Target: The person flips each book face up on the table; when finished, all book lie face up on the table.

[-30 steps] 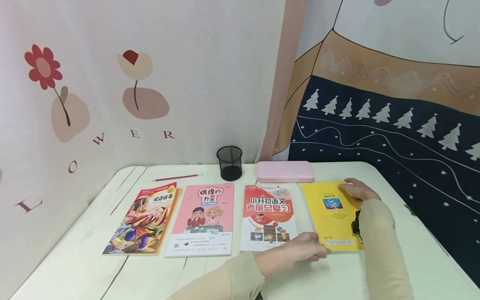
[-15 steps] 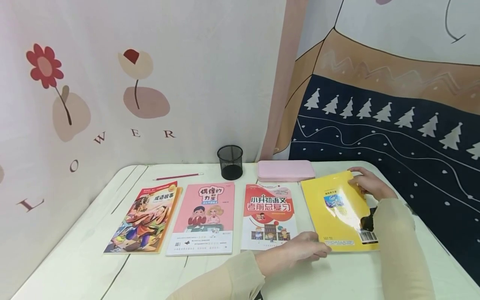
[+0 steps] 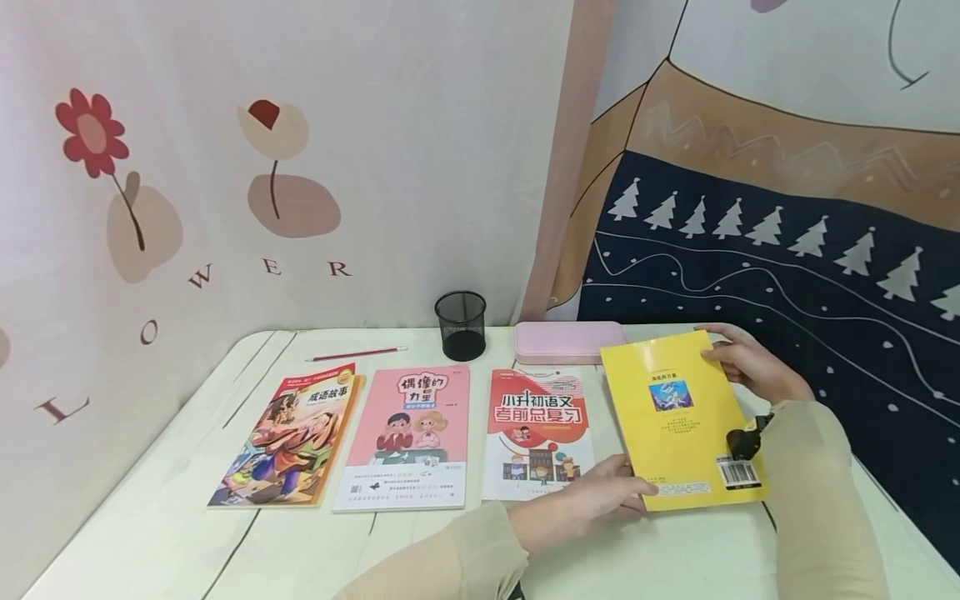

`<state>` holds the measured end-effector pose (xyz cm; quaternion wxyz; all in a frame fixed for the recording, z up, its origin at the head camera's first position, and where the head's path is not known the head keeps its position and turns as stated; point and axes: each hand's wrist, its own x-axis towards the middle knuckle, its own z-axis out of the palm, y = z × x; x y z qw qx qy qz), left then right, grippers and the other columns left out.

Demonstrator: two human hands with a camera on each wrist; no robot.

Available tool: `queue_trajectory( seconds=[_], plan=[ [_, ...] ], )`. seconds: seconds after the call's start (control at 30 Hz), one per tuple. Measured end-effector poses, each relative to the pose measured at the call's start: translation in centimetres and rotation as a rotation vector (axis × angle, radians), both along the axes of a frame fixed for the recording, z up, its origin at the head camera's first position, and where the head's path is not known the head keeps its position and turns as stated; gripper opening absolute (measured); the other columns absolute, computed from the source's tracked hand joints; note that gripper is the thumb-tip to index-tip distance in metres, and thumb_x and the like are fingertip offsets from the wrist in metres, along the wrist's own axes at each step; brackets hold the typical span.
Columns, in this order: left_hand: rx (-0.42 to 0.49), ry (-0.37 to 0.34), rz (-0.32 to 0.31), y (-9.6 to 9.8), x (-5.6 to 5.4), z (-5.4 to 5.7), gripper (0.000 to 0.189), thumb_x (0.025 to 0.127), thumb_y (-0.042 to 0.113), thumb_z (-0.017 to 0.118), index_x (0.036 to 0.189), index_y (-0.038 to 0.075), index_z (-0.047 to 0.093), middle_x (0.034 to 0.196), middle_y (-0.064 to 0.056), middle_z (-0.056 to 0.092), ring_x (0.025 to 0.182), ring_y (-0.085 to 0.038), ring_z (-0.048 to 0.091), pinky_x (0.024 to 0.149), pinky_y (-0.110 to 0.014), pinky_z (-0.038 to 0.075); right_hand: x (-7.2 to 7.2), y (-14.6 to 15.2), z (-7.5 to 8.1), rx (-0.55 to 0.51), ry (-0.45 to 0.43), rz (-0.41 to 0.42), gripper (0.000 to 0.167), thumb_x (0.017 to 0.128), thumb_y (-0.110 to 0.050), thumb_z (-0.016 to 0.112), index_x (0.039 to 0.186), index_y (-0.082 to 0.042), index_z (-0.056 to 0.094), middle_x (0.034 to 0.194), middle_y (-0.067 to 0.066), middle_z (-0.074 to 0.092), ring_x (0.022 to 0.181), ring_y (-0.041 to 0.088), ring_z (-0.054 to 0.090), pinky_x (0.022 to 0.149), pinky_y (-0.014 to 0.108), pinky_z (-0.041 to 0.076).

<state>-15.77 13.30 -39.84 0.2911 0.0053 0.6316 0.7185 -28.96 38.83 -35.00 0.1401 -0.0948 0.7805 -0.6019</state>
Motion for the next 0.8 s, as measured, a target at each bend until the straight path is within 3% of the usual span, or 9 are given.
queue_trajectory(
  seconds=[0.1,0.33,0.6,0.8],
  plan=[
    [-0.006,0.003,0.017,0.1,0.1,0.0,0.025,0.078,0.002,0.061,0.100,0.008,0.051,0.083,-0.004,0.056,0.075,-0.023,0.058,0.075,-0.041,0.046,0.2,0.4,0.8,-0.151,-0.004,0.061,0.029,0.094,-0.005,0.039,0.118,-0.020,0.041,0.094,0.001,0.057,0.052,0.015,0.035,0.050,0.020,0.036],
    [0.046,-0.003,0.039,0.2,0.2,-0.1,0.023,0.078,-0.002,0.059,0.098,0.007,0.052,0.083,-0.005,0.060,0.077,-0.025,0.059,0.075,-0.041,0.047,0.6,0.8,2.5,-0.478,0.033,0.217,0.040,0.092,0.010,0.027,0.116,-0.012,0.050,0.088,0.006,0.056,0.052,0.020,0.021,0.046,0.017,0.035],
    [0.121,-0.009,0.060,-0.3,0.2,-0.3,0.029,0.078,-0.009,0.055,0.103,0.002,0.047,0.079,-0.011,0.059,0.076,-0.034,0.061,0.066,-0.038,0.051,0.8,1.1,2.7,-0.584,-0.016,0.207,0.039,0.092,0.011,0.026,0.114,-0.010,0.051,0.087,0.008,0.056,0.052,0.018,0.026,0.046,0.018,0.035],
    [0.078,0.108,0.111,-0.7,0.4,0.1,0.033,0.079,-0.004,0.058,0.103,0.011,0.041,0.077,-0.007,0.057,0.067,-0.032,0.062,0.057,-0.042,0.051,1.0,1.4,2.0,-0.602,-0.051,0.138,0.036,0.093,0.008,0.027,0.111,-0.010,0.053,0.094,0.009,0.059,0.051,0.016,0.033,0.047,0.019,0.036]
  ],
)
